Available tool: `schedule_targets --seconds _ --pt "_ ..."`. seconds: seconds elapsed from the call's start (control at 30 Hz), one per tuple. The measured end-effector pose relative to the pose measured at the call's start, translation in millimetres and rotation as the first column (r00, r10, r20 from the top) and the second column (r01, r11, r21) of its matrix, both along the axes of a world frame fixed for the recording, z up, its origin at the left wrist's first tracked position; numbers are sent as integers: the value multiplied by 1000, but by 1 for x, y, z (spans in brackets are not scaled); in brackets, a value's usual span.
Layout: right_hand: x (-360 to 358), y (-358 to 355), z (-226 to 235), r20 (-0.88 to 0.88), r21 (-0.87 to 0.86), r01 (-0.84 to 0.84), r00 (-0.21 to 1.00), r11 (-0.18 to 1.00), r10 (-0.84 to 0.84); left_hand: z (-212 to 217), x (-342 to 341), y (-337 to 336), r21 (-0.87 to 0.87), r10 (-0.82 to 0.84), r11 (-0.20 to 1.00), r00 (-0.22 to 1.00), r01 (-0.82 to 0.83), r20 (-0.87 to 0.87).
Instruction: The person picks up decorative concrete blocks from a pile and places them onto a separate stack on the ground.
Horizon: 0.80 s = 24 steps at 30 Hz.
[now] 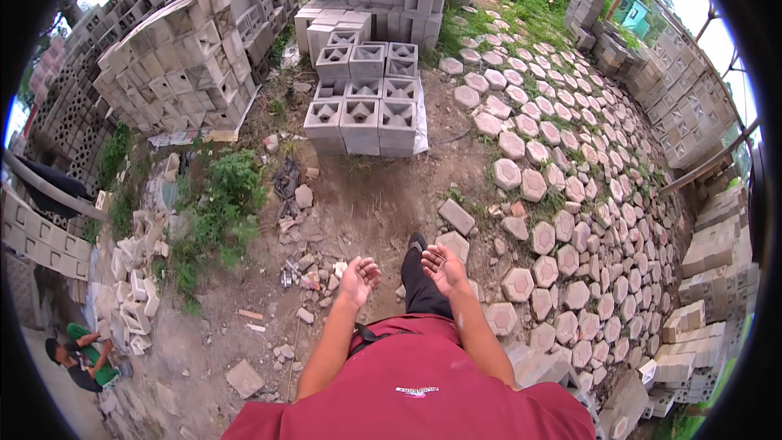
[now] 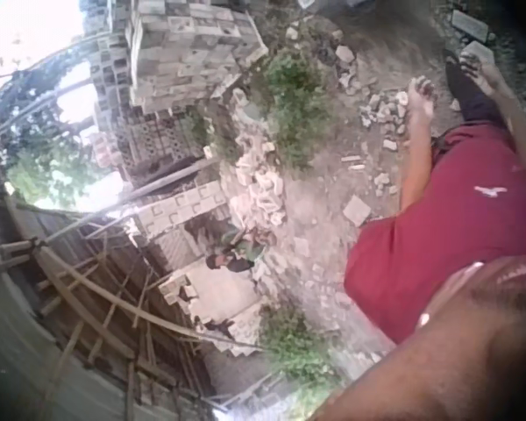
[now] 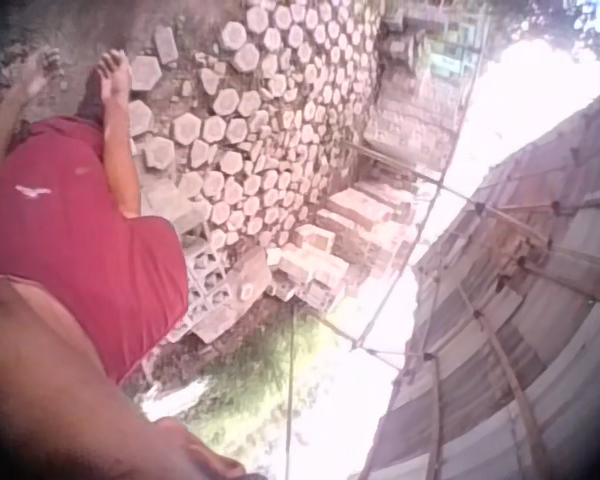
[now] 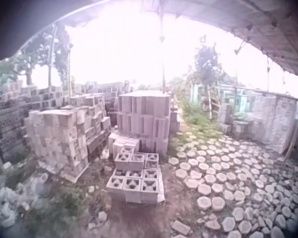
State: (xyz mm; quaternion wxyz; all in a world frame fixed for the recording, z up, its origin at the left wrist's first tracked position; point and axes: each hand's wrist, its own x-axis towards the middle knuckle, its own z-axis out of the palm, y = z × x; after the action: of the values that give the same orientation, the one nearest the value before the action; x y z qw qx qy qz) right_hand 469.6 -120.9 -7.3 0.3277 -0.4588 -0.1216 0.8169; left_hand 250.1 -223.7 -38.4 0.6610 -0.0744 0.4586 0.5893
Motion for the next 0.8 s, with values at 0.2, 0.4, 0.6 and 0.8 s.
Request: schedule_targets --seconds 0.2,0.4,0.6,0.8 --pt "-33 189 14 23 -25 -31 999 999 32 2 -25 169 -49 29 998 1000 -29 -5" --pt "-42 355 72 97 234 -137 988 962 118 115 -51 375 218 -41 971 965 100 -260" --pt "-51 463 80 89 230 -101 993 968 82 118 -60 486 248 93 968 958 -23 -272" --pt "-52 535 58 77 89 7 997 996 -13 88 -33 580 37 -62 997 981 70 -184"
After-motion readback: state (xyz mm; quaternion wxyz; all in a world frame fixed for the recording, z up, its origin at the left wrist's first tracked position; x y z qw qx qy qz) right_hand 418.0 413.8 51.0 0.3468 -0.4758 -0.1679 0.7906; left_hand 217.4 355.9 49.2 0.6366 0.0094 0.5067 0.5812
